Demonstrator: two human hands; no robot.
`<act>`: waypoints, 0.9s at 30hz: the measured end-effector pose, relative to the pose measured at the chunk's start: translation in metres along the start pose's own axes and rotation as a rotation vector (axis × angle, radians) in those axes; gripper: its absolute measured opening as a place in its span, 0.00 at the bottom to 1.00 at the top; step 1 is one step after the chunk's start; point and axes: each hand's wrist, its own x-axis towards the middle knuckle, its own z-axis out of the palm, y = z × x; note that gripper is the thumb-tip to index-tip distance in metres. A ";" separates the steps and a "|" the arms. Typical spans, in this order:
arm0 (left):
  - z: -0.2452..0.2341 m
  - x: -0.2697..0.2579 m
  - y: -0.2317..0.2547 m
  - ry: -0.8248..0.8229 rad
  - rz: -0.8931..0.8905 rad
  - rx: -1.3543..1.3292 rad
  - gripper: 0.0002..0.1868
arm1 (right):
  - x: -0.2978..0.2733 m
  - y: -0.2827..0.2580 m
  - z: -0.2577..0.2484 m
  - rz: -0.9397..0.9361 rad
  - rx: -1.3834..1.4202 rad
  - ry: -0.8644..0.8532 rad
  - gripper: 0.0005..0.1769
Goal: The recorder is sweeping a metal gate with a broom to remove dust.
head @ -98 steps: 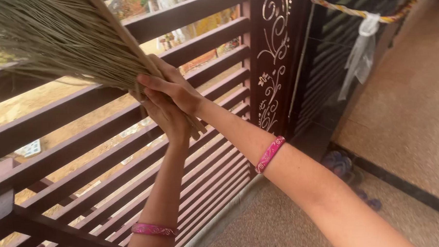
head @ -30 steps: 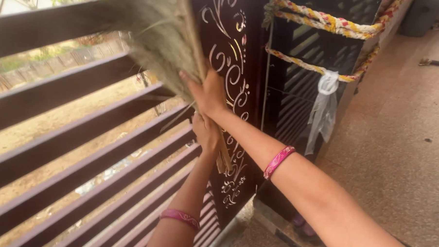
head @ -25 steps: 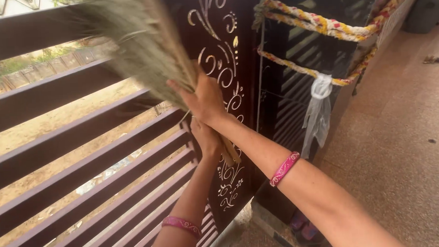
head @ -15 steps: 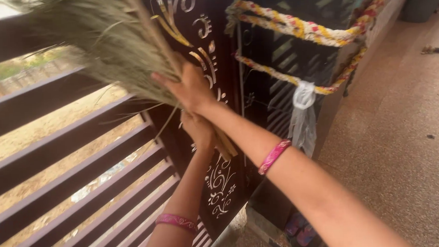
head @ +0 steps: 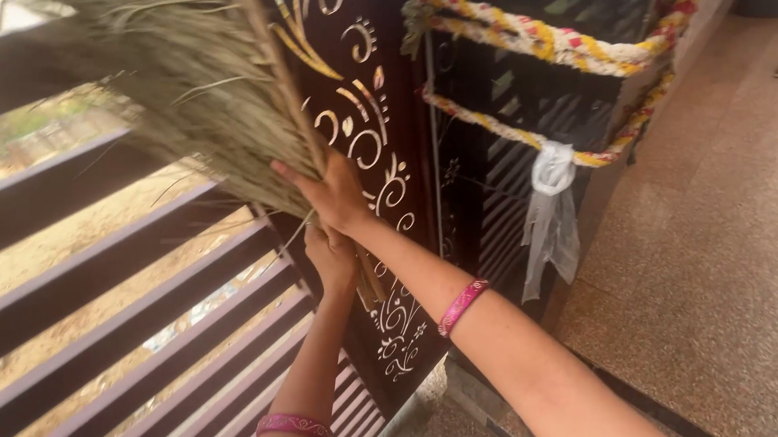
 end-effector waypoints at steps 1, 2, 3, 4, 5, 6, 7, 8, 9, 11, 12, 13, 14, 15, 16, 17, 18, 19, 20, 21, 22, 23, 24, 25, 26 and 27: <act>-0.007 -0.004 0.005 0.014 -0.004 0.003 0.33 | -0.007 -0.002 0.001 0.000 0.004 -0.014 0.46; -0.014 -0.009 0.010 -0.049 -0.012 -0.040 0.30 | -0.015 -0.004 0.001 -0.062 0.030 0.027 0.44; -0.020 -0.011 0.015 -0.113 -0.016 -0.084 0.28 | -0.020 -0.007 0.001 -0.127 0.056 0.070 0.42; -0.022 -0.012 0.019 -0.101 -0.016 -0.082 0.28 | -0.025 -0.018 0.000 -0.130 0.061 0.059 0.42; -0.024 -0.014 0.023 -0.157 -0.018 -0.138 0.27 | -0.032 -0.030 -0.002 -0.196 0.078 0.081 0.39; -0.026 -0.016 0.027 -0.213 -0.019 -0.194 0.25 | -0.038 -0.041 -0.005 -0.263 0.096 0.102 0.37; -0.021 -0.015 0.024 -0.211 -0.016 -0.193 0.25 | -0.036 -0.049 -0.007 -0.267 0.097 0.101 0.37; -0.015 -0.014 0.020 -0.169 -0.012 -0.197 0.25 | -0.034 -0.056 -0.010 -0.236 0.116 0.073 0.37; -0.008 -0.012 0.017 -0.130 -0.008 -0.202 0.25 | -0.031 -0.064 -0.014 -0.206 0.132 0.047 0.38; 0.005 -0.010 0.025 -0.066 0.022 -0.180 0.26 | -0.021 -0.061 -0.021 -0.197 0.117 0.032 0.38; 0.012 -0.010 0.028 -0.002 0.046 -0.156 0.28 | -0.016 -0.059 -0.025 -0.184 0.103 0.016 0.38; 0.021 -0.007 0.035 -0.004 0.048 -0.160 0.28 | -0.009 -0.050 -0.032 -0.186 0.099 0.018 0.38; 0.029 -0.005 0.041 -0.001 0.047 -0.121 0.28 | -0.001 -0.041 -0.038 -0.183 0.040 0.052 0.36; 0.037 -0.004 0.046 0.008 0.042 -0.083 0.29 | 0.005 -0.032 -0.044 -0.178 -0.020 0.080 0.33; 0.050 -0.001 0.048 0.010 0.039 -0.087 0.29 | 0.013 -0.027 -0.054 -0.178 -0.024 0.076 0.33; 0.058 0.002 0.048 -0.038 -0.027 -0.077 0.30 | 0.020 -0.022 -0.061 0.015 -0.098 0.084 0.30; 0.066 0.005 0.049 -0.086 -0.093 -0.066 0.31 | 0.027 -0.017 -0.067 0.207 -0.173 0.087 0.27; 0.073 0.009 0.055 -0.079 -0.100 -0.069 0.31 | 0.032 -0.005 -0.075 0.210 -0.177 0.078 0.27; 0.081 0.012 0.062 -0.186 -0.229 -0.091 0.32 | 0.037 0.006 -0.084 0.237 -0.212 0.118 0.27; 0.088 0.012 0.067 -0.297 -0.362 -0.113 0.34 | 0.038 0.018 -0.094 0.269 -0.249 0.159 0.31; 0.092 0.005 0.071 -0.293 -0.374 -0.116 0.34 | 0.034 0.013 -0.100 0.278 -0.255 0.151 0.31; 0.097 0.002 0.075 -0.366 -0.399 -0.185 0.34 | 0.032 0.008 -0.107 0.223 -0.280 0.269 0.27; 0.102 -0.001 0.080 -0.439 -0.422 -0.254 0.34 | 0.031 0.001 -0.113 0.167 -0.307 0.387 0.25; 0.104 -0.001 0.081 -0.441 -0.422 -0.255 0.34 | 0.029 -0.006 -0.115 0.166 -0.308 0.389 0.25; 0.108 -0.001 0.081 -0.440 -0.353 -0.358 0.31 | 0.028 -0.013 -0.116 -0.065 -0.468 0.480 0.26; 0.110 0.000 0.082 -0.442 -0.283 -0.458 0.29 | 0.027 -0.020 -0.118 -0.300 -0.626 0.562 0.27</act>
